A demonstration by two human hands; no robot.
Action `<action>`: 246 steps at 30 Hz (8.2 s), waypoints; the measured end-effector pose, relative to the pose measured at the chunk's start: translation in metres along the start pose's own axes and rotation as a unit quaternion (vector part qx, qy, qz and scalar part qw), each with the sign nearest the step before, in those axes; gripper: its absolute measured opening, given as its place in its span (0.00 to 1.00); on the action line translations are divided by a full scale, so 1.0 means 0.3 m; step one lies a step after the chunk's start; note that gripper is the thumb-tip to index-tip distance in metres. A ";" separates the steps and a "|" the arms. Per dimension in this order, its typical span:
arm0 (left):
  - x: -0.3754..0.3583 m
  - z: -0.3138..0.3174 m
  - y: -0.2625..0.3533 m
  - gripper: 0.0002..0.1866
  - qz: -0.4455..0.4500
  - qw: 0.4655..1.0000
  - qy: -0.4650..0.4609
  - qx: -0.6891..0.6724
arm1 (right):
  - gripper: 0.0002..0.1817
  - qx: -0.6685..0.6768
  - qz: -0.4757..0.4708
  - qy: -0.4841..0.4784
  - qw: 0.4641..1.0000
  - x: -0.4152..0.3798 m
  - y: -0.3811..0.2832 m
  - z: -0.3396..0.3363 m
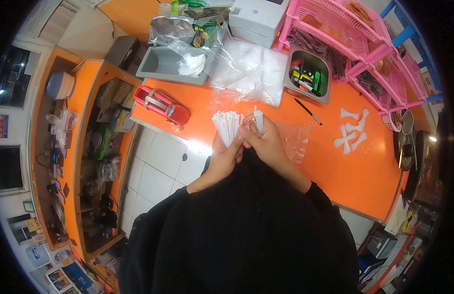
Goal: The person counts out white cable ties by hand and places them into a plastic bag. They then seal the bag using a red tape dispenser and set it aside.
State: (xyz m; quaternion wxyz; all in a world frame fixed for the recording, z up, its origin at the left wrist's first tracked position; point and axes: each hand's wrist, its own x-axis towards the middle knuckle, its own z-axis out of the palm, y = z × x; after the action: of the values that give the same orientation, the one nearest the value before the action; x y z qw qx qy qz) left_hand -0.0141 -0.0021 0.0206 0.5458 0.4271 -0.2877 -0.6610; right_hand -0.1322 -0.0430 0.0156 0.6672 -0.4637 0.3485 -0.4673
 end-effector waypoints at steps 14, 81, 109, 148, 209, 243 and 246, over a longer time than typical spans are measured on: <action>-0.003 0.005 -0.002 0.13 0.001 0.999 0.025 -0.023 | 0.04 0.054 -0.018 0.017 0.998 -0.001 0.000 0.008; -0.003 -0.006 0.006 0.11 0.017 1.000 0.005 0.000 | 0.04 0.080 -0.022 0.031 0.996 -0.002 -0.002 0.023; -0.006 0.004 0.019 0.13 0.001 1.000 0.011 0.013 | 0.07 0.074 0.016 0.034 0.997 -0.009 -0.006 0.038; -0.008 -0.007 -0.011 0.15 -0.005 0.999 0.023 -0.042 | 0.04 0.054 -0.034 0.052 0.997 -0.002 0.044 0.033; 0.008 0.007 -0.009 0.11 -0.005 0.995 0.072 -0.073 | 0.10 -0.169 -0.116 -0.013 0.979 -0.015 0.078 0.046; 0.004 -0.005 -0.001 0.13 0.004 1.000 -0.026 -0.002 | 0.05 0.082 0.016 0.052 0.995 0.003 -0.001 0.022; 0.006 -0.009 -0.008 0.13 0.005 1.000 -0.026 -0.002 | 0.05 0.098 0.015 0.046 0.994 0.000 -0.009 0.022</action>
State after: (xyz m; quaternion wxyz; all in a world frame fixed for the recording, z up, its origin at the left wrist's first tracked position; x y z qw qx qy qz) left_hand -0.0129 -0.0031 0.0169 0.5423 0.4069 -0.3026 -0.6699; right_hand -0.1271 -0.0414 0.0202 0.6996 -0.3688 0.3380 -0.5101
